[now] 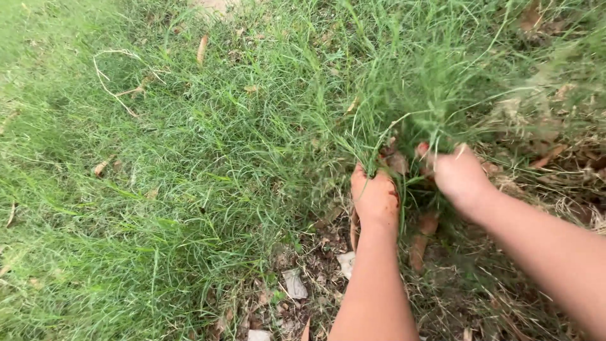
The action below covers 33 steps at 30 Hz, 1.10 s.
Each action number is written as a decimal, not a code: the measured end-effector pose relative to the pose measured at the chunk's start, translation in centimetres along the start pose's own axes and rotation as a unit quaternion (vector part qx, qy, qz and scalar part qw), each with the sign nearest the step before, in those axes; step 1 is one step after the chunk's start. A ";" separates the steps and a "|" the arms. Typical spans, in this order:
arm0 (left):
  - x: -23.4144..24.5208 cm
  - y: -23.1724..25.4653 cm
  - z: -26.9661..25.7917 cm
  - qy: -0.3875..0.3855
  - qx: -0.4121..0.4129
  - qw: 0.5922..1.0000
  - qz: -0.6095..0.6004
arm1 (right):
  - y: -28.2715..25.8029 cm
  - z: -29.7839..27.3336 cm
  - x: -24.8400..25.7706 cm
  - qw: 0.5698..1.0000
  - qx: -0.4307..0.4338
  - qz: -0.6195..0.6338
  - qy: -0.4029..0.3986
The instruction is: Pulling grass and weeds from the ground by hand.
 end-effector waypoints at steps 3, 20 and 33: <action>-1.3 0.5 0.0 0.025 0.023 0.982 -0.188 | -0.1 -0.4 1.0 0.994 -0.004 -0.112 0.006; -2.3 -0.6 1.0 -0.002 -0.020 0.988 -0.150 | 0.0 0.3 2.2 1.000 -0.019 -0.005 0.017; -1.7 5.4 -4.9 0.075 0.010 0.988 0.131 | -0.4 -0.9 3.4 0.998 -0.044 0.042 0.035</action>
Point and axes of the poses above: each hand's wrist, its own z-axis towards the middle knuckle, its own x-axis out of the back of the hand, y = z × x, the point moved 8 cm from there along z, towards the middle knuckle, and after that the axes turned 1 degree about -y, right-handed, at the moved point
